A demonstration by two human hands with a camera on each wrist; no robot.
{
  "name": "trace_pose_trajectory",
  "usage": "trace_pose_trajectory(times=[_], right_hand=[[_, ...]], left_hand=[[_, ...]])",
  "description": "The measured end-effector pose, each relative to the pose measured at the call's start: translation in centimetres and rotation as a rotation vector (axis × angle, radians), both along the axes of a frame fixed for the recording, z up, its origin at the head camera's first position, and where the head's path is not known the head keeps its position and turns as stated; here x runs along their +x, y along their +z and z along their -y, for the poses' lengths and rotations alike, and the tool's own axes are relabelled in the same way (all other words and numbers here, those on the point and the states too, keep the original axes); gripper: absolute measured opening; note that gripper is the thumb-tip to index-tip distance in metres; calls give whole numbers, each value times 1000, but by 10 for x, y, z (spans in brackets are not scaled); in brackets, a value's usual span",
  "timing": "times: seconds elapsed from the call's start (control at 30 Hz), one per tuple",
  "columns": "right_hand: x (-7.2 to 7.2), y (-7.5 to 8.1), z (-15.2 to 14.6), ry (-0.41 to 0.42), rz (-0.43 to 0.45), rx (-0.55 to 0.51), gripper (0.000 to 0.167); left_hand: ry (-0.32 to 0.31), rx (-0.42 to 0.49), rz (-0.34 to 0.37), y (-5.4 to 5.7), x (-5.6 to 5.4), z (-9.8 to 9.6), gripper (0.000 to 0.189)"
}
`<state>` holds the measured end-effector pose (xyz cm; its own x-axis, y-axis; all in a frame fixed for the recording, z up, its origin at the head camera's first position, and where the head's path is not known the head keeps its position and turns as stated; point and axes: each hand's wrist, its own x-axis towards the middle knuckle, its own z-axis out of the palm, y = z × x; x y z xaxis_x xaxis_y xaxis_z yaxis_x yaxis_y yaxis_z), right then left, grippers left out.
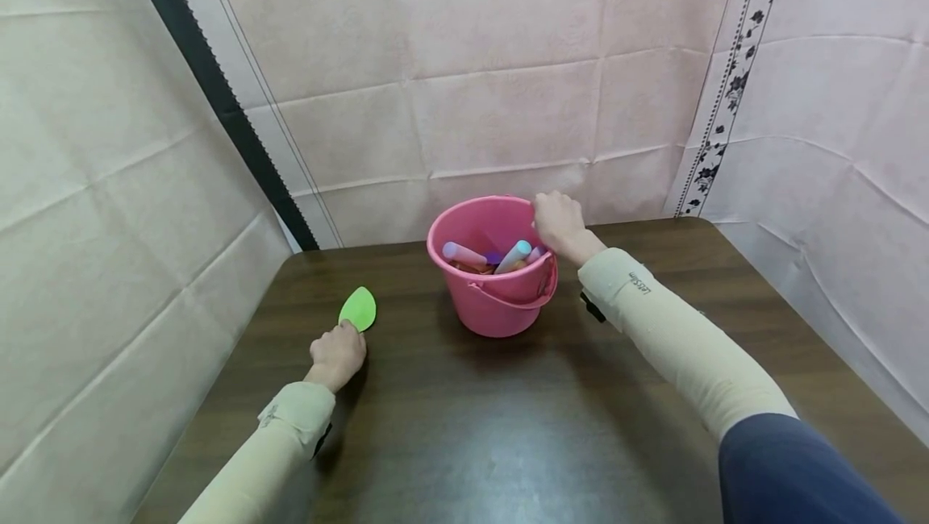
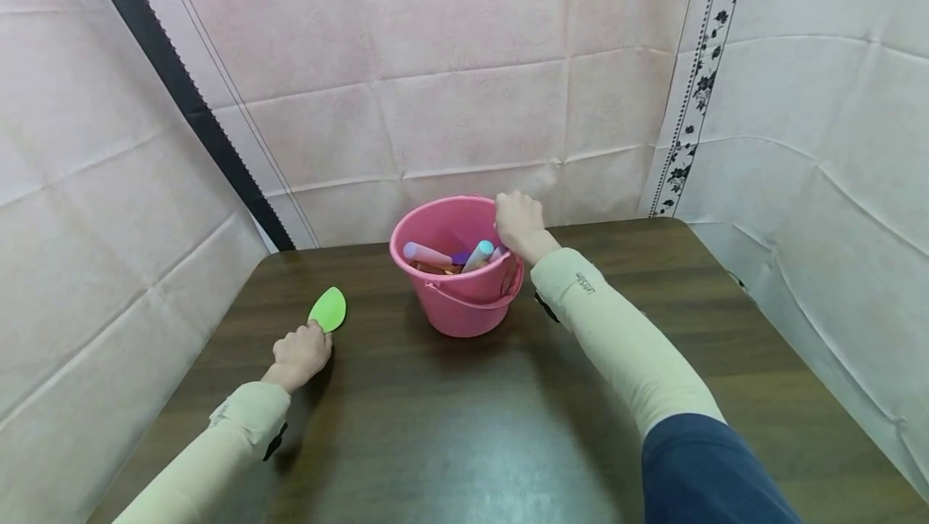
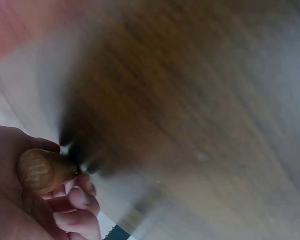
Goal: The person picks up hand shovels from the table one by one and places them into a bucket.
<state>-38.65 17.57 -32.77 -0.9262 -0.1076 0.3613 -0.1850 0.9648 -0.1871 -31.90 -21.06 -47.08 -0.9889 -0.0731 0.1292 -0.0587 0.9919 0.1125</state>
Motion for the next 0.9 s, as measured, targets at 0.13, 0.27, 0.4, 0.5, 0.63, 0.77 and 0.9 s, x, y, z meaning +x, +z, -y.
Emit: trace_pose_trajectory(times=[0.13,0.27,0.4,0.5,0.63,0.77,0.9], right_hand=[[0,0,0,-5,-4,-2,17],[0,-1,1,-9,-5,0,16],[0,-1,1,-7,-7,0,15],[0,-1,1,-5,-10,1,15],[0,1,1,-10,-15,1,14],[0,1,1,-21,-18,6,13],[0,0,1,-33,-22,15,13]], left_hand=[[-1,9,-3,-3,-1,0,31],[-2,9,-5,-5,-1,1,30],[-3,8,-14,-3,-2,0,30],[-2,10,-25,0,-4,-1,30],[-7,11,-42,8,-7,-3,30],[-17,5,-45,17,-9,-4,30],[-24,2,-40,26,-12,-4,31]])
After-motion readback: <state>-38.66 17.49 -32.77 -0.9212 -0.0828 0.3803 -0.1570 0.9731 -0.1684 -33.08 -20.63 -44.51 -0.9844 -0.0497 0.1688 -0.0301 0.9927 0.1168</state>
